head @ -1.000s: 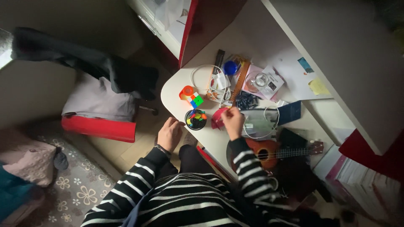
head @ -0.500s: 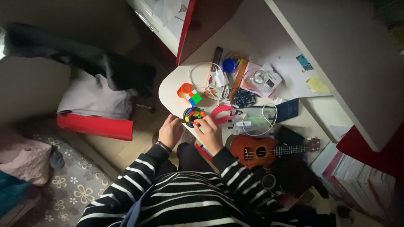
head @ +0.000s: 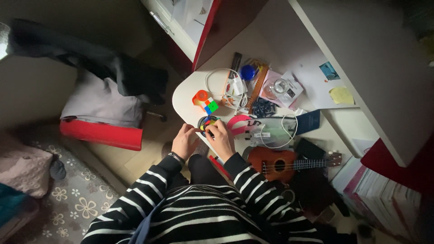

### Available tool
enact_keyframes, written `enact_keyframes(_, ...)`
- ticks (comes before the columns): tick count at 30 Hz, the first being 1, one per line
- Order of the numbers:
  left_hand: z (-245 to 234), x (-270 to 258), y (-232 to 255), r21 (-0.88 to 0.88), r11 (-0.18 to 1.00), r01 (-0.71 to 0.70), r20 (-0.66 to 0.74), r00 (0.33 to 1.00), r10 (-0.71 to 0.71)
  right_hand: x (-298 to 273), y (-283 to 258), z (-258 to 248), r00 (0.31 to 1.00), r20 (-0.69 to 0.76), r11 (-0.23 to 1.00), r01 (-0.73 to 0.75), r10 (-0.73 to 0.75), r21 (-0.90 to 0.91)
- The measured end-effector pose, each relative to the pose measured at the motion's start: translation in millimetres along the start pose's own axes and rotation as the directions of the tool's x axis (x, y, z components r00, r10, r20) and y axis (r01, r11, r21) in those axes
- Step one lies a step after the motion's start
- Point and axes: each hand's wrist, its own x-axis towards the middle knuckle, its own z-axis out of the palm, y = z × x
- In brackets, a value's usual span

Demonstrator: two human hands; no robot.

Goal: The person organizes a cluttered desk by picking up and arranging various items. They handle a power bank, a notebook, highlighters, a Rubik's cube, and a white cable, placing them into a pen holder or on a shelf.

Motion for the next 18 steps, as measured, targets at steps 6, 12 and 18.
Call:
enact_keyframes(6,5.2,2.4,-7.8,0.008,1.000,0.011,0.018,1.000,-0.011,-5.1,9.7,12.6,0.999,0.013,0.999,-0.041,0.040,0.020)
enact_keyframes(12,5.9,1.4,-9.4,-0.029,0.999,-0.014,0.024,1.000,0.015,-8.5,-0.8,-11.0,0.994,-0.037,0.990,-0.098,0.103,0.104)
enact_keyframes(18,-0.7,1.9,-2.6,0.054,0.999,-0.003,0.026,1.000,0.002,-27.1,41.1,-34.8,0.919,-0.221,0.945,-0.327,0.326,0.036)
